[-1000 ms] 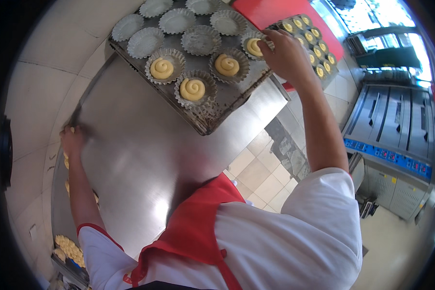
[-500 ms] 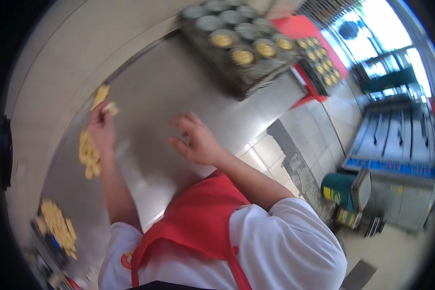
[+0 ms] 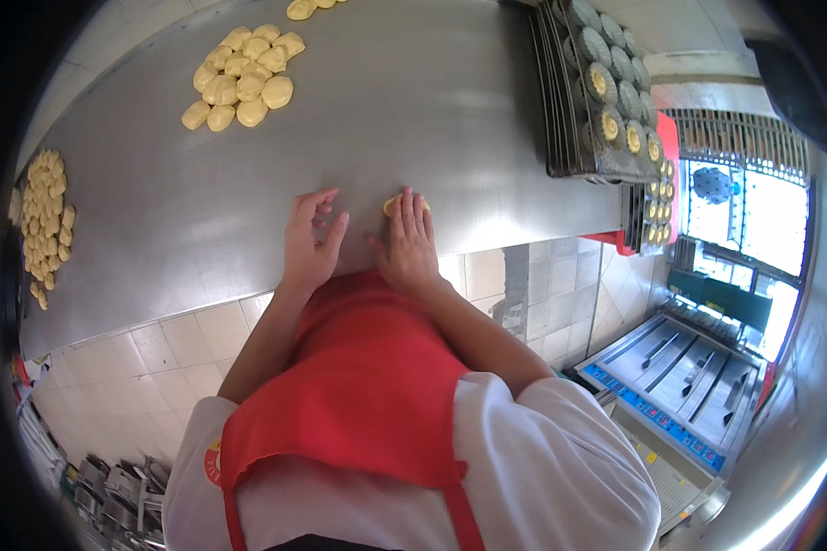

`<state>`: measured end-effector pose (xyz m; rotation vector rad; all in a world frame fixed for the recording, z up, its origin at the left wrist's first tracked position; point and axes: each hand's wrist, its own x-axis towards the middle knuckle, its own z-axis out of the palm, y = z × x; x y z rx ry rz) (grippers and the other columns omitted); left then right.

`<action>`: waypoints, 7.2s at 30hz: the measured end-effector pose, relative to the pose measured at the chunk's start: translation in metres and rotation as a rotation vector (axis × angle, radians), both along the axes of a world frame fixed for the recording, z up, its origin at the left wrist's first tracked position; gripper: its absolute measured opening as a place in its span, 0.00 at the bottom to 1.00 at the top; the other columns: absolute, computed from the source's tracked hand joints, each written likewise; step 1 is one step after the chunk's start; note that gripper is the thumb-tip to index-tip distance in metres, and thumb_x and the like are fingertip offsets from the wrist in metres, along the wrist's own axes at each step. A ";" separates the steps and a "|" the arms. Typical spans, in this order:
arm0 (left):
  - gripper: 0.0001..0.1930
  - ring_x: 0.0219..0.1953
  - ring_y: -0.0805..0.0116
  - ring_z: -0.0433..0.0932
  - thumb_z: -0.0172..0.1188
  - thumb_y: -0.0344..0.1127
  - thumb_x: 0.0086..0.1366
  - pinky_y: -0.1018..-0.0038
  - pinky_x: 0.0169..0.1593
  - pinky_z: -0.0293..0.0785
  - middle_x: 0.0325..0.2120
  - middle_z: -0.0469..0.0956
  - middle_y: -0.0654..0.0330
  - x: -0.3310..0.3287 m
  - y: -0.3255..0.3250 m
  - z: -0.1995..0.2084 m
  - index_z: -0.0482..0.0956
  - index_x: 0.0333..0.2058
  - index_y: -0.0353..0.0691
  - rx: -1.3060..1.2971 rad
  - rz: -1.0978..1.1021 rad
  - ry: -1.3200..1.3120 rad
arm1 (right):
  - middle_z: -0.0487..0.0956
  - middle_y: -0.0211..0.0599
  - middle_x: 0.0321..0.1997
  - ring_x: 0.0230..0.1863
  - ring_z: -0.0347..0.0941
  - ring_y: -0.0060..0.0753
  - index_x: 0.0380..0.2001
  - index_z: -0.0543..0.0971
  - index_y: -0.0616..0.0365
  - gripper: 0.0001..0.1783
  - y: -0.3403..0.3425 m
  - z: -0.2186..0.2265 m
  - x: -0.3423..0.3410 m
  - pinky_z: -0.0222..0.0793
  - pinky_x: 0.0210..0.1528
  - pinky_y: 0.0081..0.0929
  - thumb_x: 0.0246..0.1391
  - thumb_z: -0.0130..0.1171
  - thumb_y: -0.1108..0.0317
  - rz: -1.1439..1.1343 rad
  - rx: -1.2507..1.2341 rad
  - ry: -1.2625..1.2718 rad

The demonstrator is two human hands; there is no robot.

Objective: The person rolls small dough portions into long strips by hand, coils each strip into a spiral shape, and places them into individual paper liners on a baking tray.

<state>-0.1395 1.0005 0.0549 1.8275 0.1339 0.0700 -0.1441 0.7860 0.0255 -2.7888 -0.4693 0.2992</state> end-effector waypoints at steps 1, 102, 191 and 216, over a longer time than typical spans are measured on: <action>0.21 0.50 0.62 0.79 0.68 0.33 0.70 0.66 0.52 0.77 0.51 0.78 0.53 0.002 0.004 0.004 0.79 0.60 0.39 -0.027 0.020 -0.035 | 0.47 0.66 0.85 0.85 0.41 0.69 0.79 0.50 0.73 0.53 0.005 0.000 0.020 0.39 0.84 0.61 0.69 0.56 0.41 -0.005 -0.104 -0.021; 0.27 0.52 0.65 0.81 0.71 0.49 0.71 0.68 0.54 0.79 0.52 0.83 0.57 0.382 -0.227 0.083 0.80 0.63 0.44 -0.152 -0.139 -0.021 | 0.86 0.39 0.50 0.49 0.84 0.29 0.58 0.80 0.66 0.23 -0.332 0.183 0.386 0.83 0.49 0.26 0.63 0.73 0.68 -0.538 1.149 0.102; 0.41 0.81 0.34 0.45 0.54 0.55 0.76 0.43 0.81 0.41 0.80 0.51 0.45 0.135 -0.121 -0.056 0.56 0.78 0.38 1.127 -0.130 0.005 | 0.49 0.49 0.87 0.86 0.39 0.68 0.81 0.58 0.51 0.40 -0.154 -0.023 0.193 0.39 0.84 0.63 0.75 0.45 0.41 0.030 0.055 -0.153; 0.14 0.40 0.71 0.87 0.71 0.18 0.65 0.74 0.47 0.82 0.37 0.90 0.58 -0.020 -0.084 0.068 0.76 0.43 0.40 -1.069 -0.567 0.120 | 0.89 0.37 0.40 0.33 0.85 0.25 0.47 0.89 0.59 0.11 -0.104 0.329 -0.001 0.79 0.29 0.23 0.61 0.71 0.74 0.208 0.314 0.133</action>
